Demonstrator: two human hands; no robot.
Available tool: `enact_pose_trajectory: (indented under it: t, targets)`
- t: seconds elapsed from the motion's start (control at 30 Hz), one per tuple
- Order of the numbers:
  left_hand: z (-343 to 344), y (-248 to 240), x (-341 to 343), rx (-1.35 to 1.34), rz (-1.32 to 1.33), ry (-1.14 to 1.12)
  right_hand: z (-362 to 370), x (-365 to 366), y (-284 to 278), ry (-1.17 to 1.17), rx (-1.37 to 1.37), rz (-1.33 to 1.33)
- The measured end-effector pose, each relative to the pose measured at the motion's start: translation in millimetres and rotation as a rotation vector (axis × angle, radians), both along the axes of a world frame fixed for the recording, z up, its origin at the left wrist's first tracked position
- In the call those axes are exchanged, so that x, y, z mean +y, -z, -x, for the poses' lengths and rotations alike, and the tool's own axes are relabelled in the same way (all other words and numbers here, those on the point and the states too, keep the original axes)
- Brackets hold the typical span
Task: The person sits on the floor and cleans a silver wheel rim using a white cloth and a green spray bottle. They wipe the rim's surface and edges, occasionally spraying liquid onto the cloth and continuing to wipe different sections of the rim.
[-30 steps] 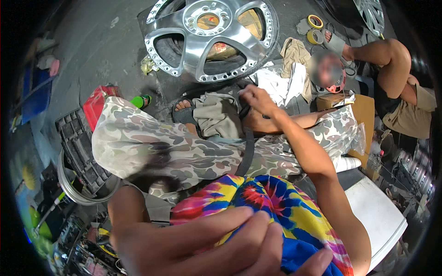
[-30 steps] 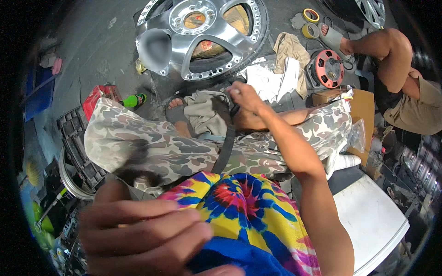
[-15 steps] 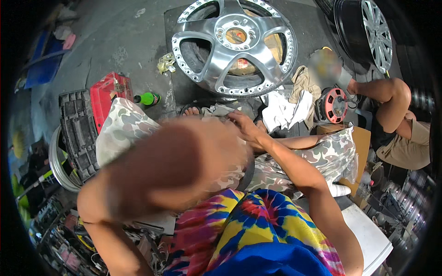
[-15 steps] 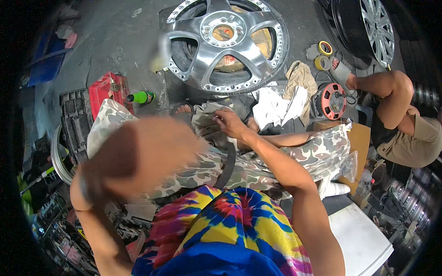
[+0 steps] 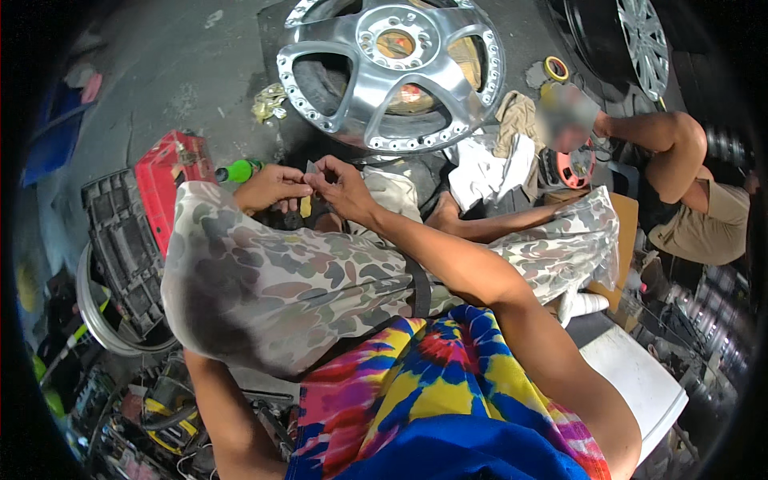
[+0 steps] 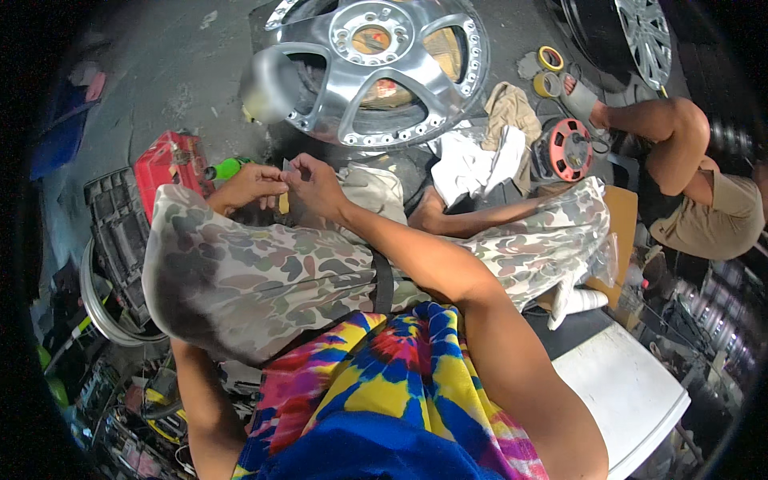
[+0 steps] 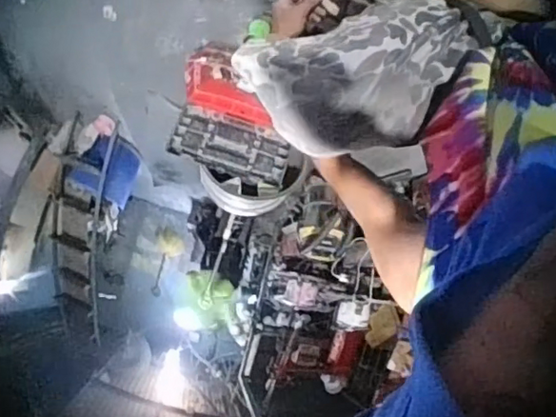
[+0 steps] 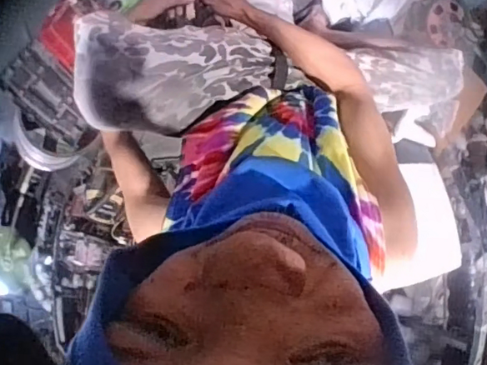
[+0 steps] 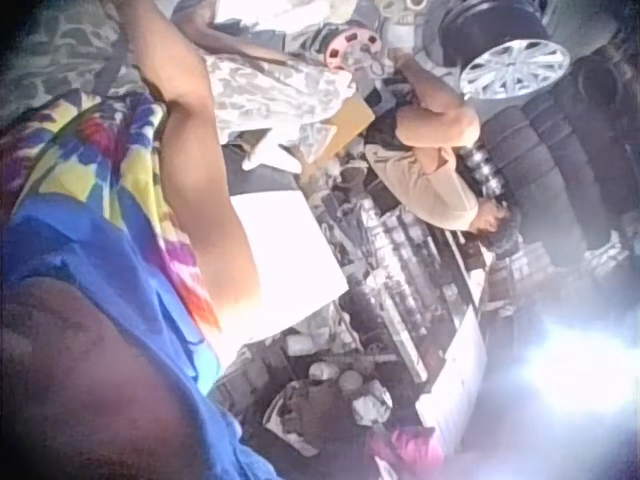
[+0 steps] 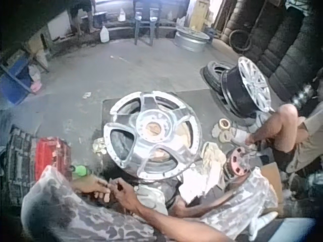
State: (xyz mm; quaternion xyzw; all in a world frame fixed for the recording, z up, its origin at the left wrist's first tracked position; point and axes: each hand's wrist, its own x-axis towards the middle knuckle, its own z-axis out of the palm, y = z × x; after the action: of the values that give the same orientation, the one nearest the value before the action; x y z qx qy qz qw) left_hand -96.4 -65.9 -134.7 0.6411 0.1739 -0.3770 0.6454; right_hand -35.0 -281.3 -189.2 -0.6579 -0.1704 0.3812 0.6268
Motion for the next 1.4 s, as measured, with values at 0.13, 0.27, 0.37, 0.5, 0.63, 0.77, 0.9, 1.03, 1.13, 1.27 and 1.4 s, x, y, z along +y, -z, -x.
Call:
enact_pose_trajectory:
  t: [0.13, 0.27, 0.37, 0.5, 0.63, 0.77, 0.9, 1.03, 1.13, 1.27, 1.4]
  targets:
    - [43, 68, -13, -0.102, -0.131, -0.232, -13, -49, -9, -0.153, -0.044, 0.262]
    - [47, 154, 3, -0.317, -0.607, -0.214, -83, -158, -19, -0.496, -0.812, 1.061]
    - [107, 179, 22, -0.554, -1.112, -0.125, -106, -176, -10, -0.431, -0.908, 1.441]
    - [54, 115, 17, -0.250, -0.885, -0.039, -134, -234, 59, -0.701, -0.764, 1.349]
    - [-16, 6, 65, -0.162, -0.365, -0.148, -126, -226, -34, -0.710, -0.778, 1.060]
    - [-8, -161, 74, -0.511, -0.403, -0.064, -135, -190, -144, -0.707, -0.613, 0.598]
    - [-68, -244, -1, -0.746, -0.325, 0.223, -135, -159, -239, -0.397, -0.287, 0.236]
    - [-102, -261, -71, -0.899, -0.444, 0.416, -151, -131, -289, -0.239, -0.462, -0.004]
    - [-107, -262, -78, -1.024, -0.475, 0.498, -158, -122, -321, -0.101, -0.399, -0.187]
    - [-99, -289, -65, -0.834, -0.352, 0.319, -168, -118, -344, 0.152, -0.643, -0.245]
    - [-93, -306, -68, -0.984, -0.458, 0.056, -188, -116, -357, 0.316, -0.744, -0.251]
